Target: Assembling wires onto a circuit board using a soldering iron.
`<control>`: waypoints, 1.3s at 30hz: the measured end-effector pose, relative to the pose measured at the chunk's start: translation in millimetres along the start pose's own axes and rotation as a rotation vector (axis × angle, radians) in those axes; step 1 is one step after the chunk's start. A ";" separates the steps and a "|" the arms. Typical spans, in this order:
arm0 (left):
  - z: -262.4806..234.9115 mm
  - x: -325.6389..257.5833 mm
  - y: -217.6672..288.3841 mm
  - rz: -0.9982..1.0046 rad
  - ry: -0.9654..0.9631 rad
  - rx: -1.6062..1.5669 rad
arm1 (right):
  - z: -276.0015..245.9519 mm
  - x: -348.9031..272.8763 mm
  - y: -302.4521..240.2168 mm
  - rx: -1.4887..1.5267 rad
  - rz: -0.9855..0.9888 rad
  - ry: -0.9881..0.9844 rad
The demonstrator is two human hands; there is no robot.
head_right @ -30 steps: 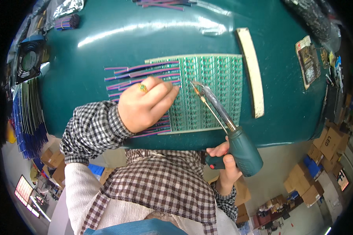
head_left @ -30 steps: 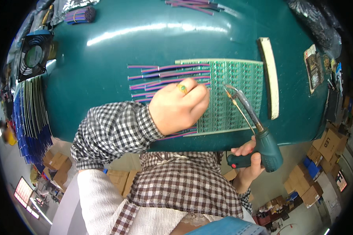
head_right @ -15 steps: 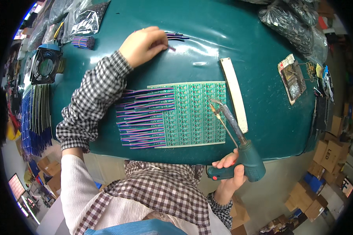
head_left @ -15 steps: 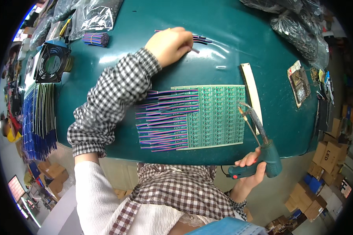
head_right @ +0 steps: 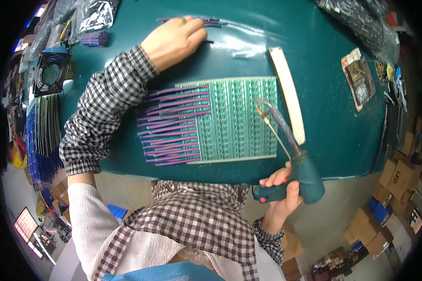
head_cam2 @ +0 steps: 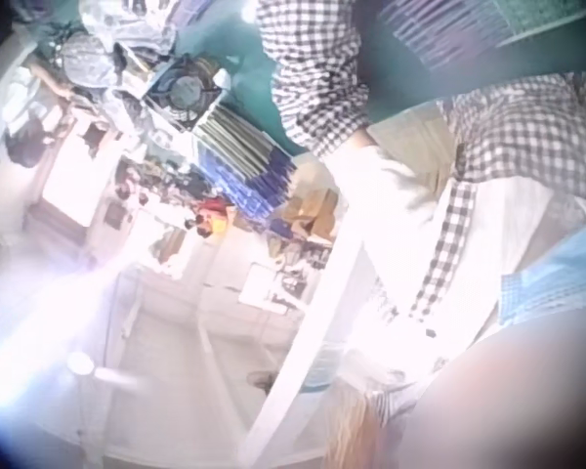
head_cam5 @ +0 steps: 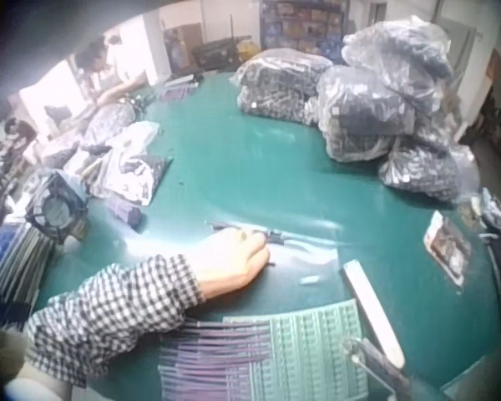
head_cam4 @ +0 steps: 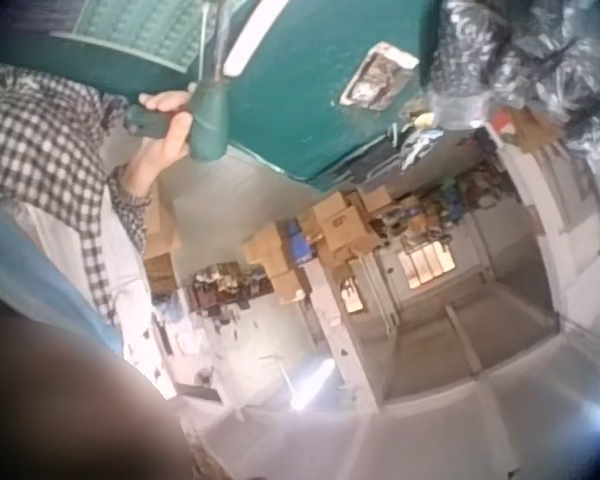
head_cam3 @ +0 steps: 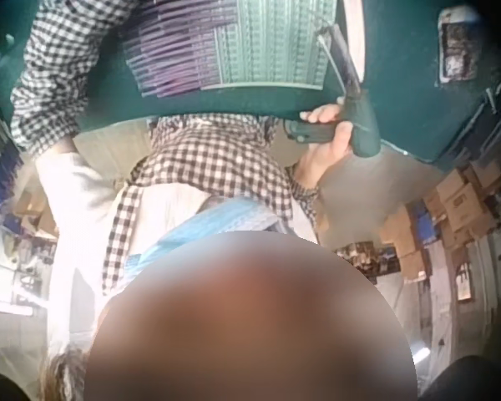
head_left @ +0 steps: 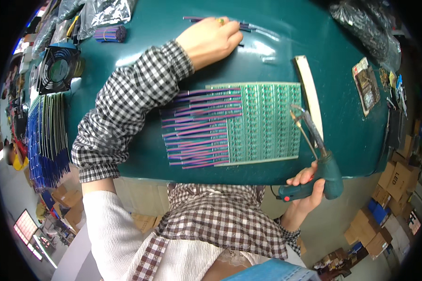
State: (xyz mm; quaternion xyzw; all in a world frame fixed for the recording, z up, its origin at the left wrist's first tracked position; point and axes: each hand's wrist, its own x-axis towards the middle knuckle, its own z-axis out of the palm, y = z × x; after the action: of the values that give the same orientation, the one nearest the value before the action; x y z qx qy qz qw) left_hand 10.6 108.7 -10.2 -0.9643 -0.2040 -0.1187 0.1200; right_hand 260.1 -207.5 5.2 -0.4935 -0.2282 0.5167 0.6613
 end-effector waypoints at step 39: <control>-53.9 -60.6 139.2 -0.237 0.024 -0.463 | 28.4 -25.6 -4.1 -0.359 0.067 0.000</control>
State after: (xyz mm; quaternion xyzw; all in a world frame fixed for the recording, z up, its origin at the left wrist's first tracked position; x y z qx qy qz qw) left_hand 5.8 -52.1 -1.7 -0.9339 -0.2816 -0.1869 -0.1163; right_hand 229.7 -218.8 25.7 -0.6109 -0.3002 0.4895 0.5451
